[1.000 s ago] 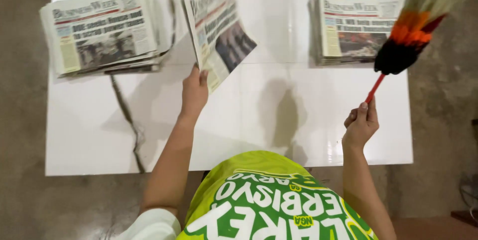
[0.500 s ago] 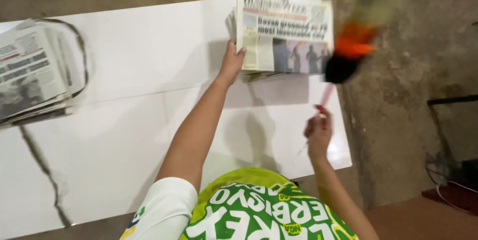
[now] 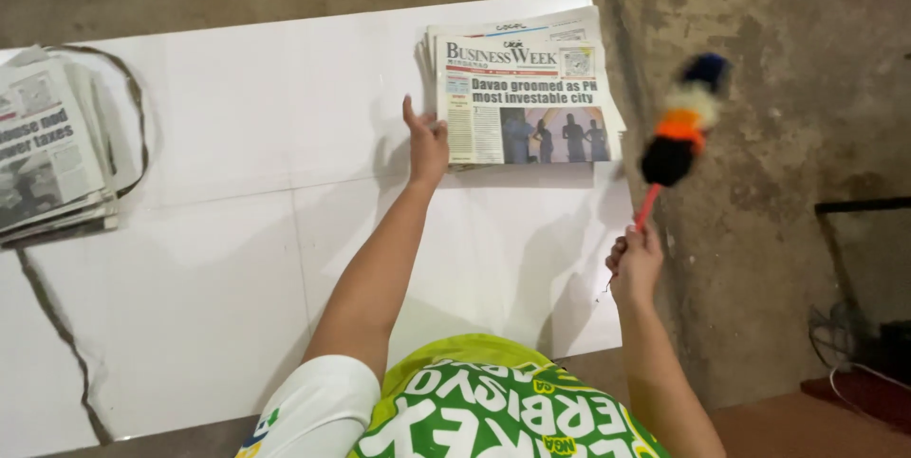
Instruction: Clean and dust individual pages of newspapers using a duster on a white table.
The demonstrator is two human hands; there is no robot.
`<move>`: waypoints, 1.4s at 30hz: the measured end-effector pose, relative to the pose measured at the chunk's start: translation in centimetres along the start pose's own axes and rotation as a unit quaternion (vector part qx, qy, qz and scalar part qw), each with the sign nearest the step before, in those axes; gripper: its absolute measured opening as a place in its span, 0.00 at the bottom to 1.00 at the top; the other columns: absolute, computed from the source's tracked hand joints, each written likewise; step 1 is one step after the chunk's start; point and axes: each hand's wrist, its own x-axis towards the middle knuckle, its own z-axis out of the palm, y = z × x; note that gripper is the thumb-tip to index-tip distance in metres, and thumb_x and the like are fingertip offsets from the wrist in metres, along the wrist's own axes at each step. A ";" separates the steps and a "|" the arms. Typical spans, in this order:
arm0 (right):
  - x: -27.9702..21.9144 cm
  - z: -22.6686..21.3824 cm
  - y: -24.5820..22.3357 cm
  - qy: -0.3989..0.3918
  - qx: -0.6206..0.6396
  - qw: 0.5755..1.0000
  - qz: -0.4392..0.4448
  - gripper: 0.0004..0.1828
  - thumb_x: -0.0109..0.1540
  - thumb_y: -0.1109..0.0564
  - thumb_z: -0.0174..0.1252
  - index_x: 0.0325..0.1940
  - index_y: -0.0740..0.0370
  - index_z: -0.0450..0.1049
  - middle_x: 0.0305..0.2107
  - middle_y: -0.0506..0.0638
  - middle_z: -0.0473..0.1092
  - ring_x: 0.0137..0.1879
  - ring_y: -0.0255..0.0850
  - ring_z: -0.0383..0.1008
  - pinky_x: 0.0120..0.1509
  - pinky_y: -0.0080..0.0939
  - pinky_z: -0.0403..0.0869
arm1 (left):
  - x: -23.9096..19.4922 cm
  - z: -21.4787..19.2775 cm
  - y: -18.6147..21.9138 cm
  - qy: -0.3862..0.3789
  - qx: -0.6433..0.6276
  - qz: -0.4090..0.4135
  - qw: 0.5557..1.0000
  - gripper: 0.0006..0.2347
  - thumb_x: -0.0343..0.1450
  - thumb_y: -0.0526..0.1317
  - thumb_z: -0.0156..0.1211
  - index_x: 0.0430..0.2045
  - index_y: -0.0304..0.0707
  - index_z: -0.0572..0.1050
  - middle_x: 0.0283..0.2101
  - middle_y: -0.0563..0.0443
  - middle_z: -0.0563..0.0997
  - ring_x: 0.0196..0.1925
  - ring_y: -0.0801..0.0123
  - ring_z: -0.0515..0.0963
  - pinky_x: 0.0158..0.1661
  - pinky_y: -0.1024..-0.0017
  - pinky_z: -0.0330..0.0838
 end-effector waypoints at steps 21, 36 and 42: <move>-30.7 19.5 13.7 -0.285 -0.194 0.936 0.067 0.20 0.68 0.52 0.57 0.23 0.62 0.66 0.10 0.45 0.55 0.11 0.32 0.51 0.14 0.31 0.54 | 0.6 -51.1 -11.5 0.244 0.402 0.004 0.883 0.41 0.64 0.36 0.72 0.72 0.38 0.53 0.74 0.42 0.56 0.77 0.50 0.55 0.65 0.37 0.62; -38.7 25.1 19.2 -0.248 -0.124 0.944 0.180 0.15 0.68 0.54 0.54 0.28 0.62 0.65 0.15 0.44 0.54 0.18 0.33 0.47 0.21 0.34 0.49 | 0.9 -61.5 -13.8 0.142 0.548 0.087 0.819 0.14 0.69 0.33 0.56 0.47 0.47 0.83 0.43 0.55 0.85 0.41 0.58 0.76 0.48 0.62 0.71; -39.2 29.0 17.7 -0.227 -0.142 0.963 0.038 0.19 0.70 0.49 0.52 0.26 0.58 0.62 0.13 0.45 0.54 0.14 0.29 0.49 0.15 0.29 0.50 | -0.6 -62.1 -13.0 0.128 0.420 0.117 0.891 0.12 0.71 0.59 0.61 0.36 0.62 0.85 0.31 0.56 0.84 0.44 0.60 0.81 0.43 0.59 0.76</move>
